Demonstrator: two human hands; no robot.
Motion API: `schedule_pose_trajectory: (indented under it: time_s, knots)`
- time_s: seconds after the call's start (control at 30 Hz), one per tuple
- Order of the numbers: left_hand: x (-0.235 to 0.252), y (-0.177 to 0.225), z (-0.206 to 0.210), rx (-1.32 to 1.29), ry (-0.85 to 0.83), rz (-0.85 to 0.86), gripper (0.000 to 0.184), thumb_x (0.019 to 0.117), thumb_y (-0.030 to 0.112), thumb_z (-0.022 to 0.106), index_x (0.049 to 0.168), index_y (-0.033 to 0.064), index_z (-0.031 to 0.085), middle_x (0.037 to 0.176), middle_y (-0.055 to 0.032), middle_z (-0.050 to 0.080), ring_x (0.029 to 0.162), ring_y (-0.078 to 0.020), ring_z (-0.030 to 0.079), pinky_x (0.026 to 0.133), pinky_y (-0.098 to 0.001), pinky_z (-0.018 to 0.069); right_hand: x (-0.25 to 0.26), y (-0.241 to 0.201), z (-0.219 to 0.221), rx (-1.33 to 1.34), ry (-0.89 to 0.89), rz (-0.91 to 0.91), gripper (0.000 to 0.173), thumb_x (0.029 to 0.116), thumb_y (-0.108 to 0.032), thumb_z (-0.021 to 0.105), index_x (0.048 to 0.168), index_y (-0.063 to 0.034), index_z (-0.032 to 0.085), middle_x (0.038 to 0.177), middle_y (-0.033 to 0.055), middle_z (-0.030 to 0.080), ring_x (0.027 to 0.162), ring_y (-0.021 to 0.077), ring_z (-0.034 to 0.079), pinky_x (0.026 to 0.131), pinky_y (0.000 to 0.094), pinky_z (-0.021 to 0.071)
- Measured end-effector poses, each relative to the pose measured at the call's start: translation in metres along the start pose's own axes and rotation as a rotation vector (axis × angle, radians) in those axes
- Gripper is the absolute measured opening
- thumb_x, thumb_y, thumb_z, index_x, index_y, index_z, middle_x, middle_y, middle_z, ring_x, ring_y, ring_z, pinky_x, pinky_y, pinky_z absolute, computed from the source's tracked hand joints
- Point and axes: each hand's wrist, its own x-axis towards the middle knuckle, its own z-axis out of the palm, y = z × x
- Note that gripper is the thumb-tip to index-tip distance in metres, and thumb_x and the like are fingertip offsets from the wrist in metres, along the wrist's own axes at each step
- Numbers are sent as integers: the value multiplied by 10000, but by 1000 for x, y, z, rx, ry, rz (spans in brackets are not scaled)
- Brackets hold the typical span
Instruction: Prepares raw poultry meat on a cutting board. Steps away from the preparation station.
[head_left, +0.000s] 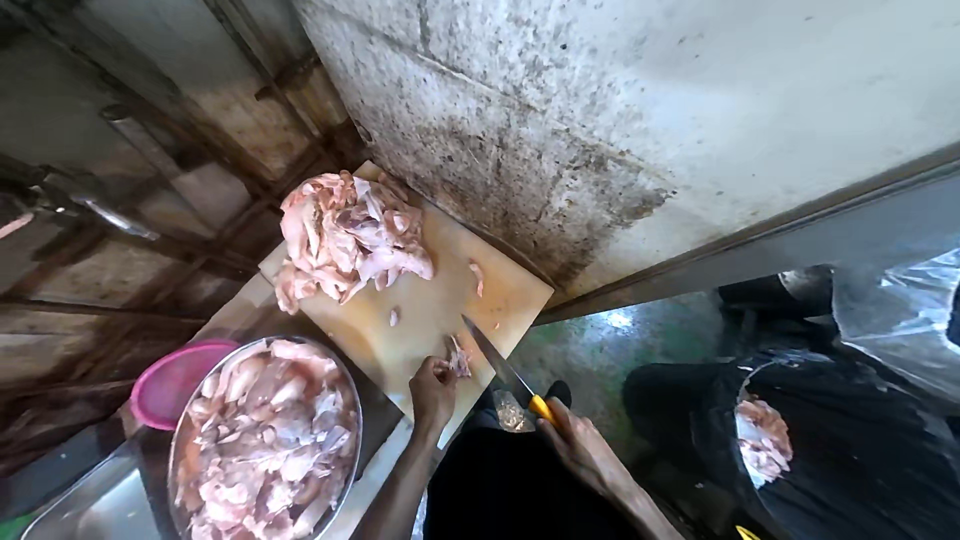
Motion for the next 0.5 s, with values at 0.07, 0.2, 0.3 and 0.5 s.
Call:
schedule_pose_trajectory:
  time_s: [0.07,0.2,0.3,0.5]
  knots:
    - [4,1,-3,22,-27,8,241,946,176,703,1144,39,678,971,-70,745,797,-153,741,775,-368,644,5,-10,2,11,-45,-31,416,1039,-462,497,1277,-142,616,904,99,708,829,269,714,768,493,586]
    - [6,4,-2,37,-36,51,209,972,189,663,1121,45,687,937,-49,742,783,-130,736,774,-345,643,16,-27,9,-26,-148,-28,437,1048,-456,475,1297,-120,602,955,131,709,899,301,715,826,516,578]
    - [6,9,0,86,-11,66,188,961,171,656,1104,54,687,909,-43,736,778,-124,723,774,-336,625,16,-32,12,-69,-184,27,441,1053,-449,472,1317,-112,577,1000,153,709,948,332,716,853,532,572]
    - [2,14,3,202,-34,39,221,964,190,631,1130,56,689,940,-69,731,866,-168,718,832,-371,599,-3,-27,11,-113,-147,105,438,1050,-469,475,1286,-116,582,934,150,707,895,341,721,805,534,580]
